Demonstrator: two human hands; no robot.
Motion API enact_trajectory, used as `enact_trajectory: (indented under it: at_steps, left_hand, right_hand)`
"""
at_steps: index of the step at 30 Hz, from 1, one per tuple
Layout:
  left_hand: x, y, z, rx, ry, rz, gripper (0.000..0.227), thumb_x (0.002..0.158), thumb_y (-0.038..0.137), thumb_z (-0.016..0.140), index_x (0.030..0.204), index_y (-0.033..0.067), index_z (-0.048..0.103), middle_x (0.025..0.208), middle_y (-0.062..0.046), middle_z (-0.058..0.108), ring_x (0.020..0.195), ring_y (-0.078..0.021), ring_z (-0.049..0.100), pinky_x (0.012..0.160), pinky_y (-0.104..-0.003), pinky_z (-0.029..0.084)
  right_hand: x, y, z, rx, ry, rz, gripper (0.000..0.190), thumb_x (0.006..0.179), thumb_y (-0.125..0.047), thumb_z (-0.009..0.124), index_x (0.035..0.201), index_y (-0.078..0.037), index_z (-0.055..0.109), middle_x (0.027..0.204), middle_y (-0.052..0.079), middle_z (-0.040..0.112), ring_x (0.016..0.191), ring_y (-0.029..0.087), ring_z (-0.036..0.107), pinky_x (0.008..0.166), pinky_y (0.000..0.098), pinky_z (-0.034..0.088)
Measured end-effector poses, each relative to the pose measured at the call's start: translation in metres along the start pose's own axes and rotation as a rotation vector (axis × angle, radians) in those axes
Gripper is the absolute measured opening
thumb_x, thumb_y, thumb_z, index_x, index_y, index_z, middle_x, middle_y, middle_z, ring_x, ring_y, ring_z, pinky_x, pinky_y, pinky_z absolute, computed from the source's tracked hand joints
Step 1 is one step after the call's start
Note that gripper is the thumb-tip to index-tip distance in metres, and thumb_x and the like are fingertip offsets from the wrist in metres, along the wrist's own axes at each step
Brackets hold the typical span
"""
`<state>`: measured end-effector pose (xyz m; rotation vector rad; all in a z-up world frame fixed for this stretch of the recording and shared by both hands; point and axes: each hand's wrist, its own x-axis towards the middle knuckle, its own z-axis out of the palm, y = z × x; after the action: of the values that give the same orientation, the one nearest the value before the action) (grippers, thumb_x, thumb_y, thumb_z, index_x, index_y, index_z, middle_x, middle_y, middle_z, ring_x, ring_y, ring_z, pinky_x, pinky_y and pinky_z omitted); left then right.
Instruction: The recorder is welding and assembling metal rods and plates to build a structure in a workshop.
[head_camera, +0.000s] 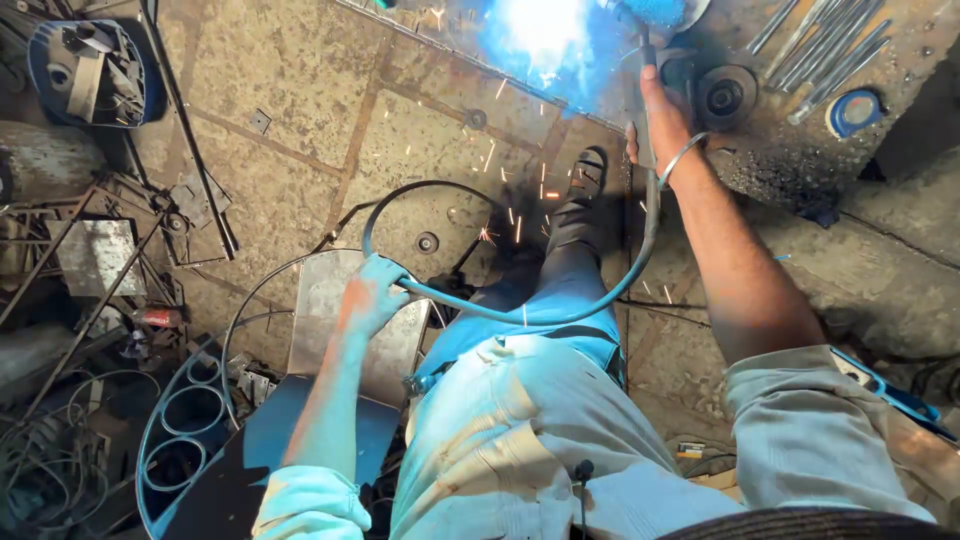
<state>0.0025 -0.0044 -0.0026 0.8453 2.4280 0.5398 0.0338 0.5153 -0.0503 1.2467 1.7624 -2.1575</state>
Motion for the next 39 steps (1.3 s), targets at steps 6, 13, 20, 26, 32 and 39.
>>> enact_trajectory:
  at_steps: [6, 13, 20, 26, 32, 39]
  left_hand:
    - [-0.001, -0.007, 0.006, 0.044, 0.101, 0.078, 0.041, 0.071, 0.038, 0.089, 0.097, 0.0090, 0.074, 0.102, -0.008, 0.072, 0.107, -0.0335, 0.063, 0.096, -0.046, 0.051]
    - [0.006, -0.014, 0.016, 0.023, 0.036, 0.025, 0.033, 0.076, 0.031, 0.086, 0.096, 0.0085, 0.073, 0.106, -0.009, 0.069, 0.113, -0.0332, 0.060, 0.102, -0.045, 0.047]
    - [0.061, -0.008, 0.053, 0.020, 0.141, 0.125, 0.037, 0.079, 0.017, 0.077, 0.114, 0.0085, 0.068, 0.124, -0.012, 0.064, 0.129, -0.0368, 0.053, 0.113, -0.048, 0.040]
    - [0.151, 0.007, 0.123, 0.202, -0.151, 0.005, 0.046, 0.082, 0.015, 0.066, 0.128, 0.0169, 0.067, 0.143, -0.012, 0.059, 0.135, -0.0313, 0.054, 0.114, -0.046, 0.039]
    - [0.187, 0.096, 0.092, -0.263, -0.049, 0.065, 0.053, 0.091, 0.034, 0.067, 0.140, 0.0162, 0.058, 0.150, -0.017, 0.050, 0.131, -0.0366, 0.053, 0.106, -0.047, 0.044]
    - [0.215, 0.111, 0.027, -0.654, -0.017, 0.028, 0.059, 0.098, 0.053, 0.058, 0.138, 0.0102, 0.060, 0.144, -0.017, 0.060, 0.120, -0.0357, 0.067, 0.103, -0.044, 0.052]
  right_hand:
    - [-0.003, 0.004, -0.010, 0.045, 0.004, -0.063, 0.059, 0.099, -0.069, 0.057, 0.106, -0.011, 0.062, 0.070, 0.003, 0.061, 0.048, 0.017, 0.056, 0.040, 0.0347, 0.045]
    - [-0.049, -0.018, -0.038, 0.312, -0.331, 0.133, 0.055, 0.105, -0.060, 0.048, 0.126, -0.011, 0.061, 0.087, 0.006, 0.063, 0.069, 0.021, 0.061, 0.067, 0.0427, 0.056]
    - [-0.067, -0.013, -0.068, 0.265, -0.538, 0.208, 0.054, 0.112, -0.062, 0.044, 0.121, -0.011, 0.059, 0.085, 0.009, 0.060, 0.062, 0.022, 0.055, 0.056, 0.0365, 0.045]
    - [-0.106, -0.052, -0.050, 0.212, -0.403, 0.252, 0.061, 0.110, -0.066, 0.045, 0.110, -0.007, 0.060, 0.077, 0.007, 0.057, 0.054, 0.020, 0.051, 0.049, 0.0332, 0.040]
    - [-0.109, -0.028, -0.043, 0.006, -0.109, 0.072, 0.054, 0.109, -0.059, 0.051, 0.099, -0.007, 0.056, 0.073, 0.007, 0.058, 0.053, 0.020, 0.053, 0.047, 0.0343, 0.042]
    - [-0.126, -0.037, 0.011, -0.057, -0.241, 0.010, 0.028, 0.101, -0.033, 0.061, 0.115, -0.010, 0.053, 0.074, 0.006, 0.061, 0.054, 0.018, 0.058, 0.047, 0.0329, 0.047]
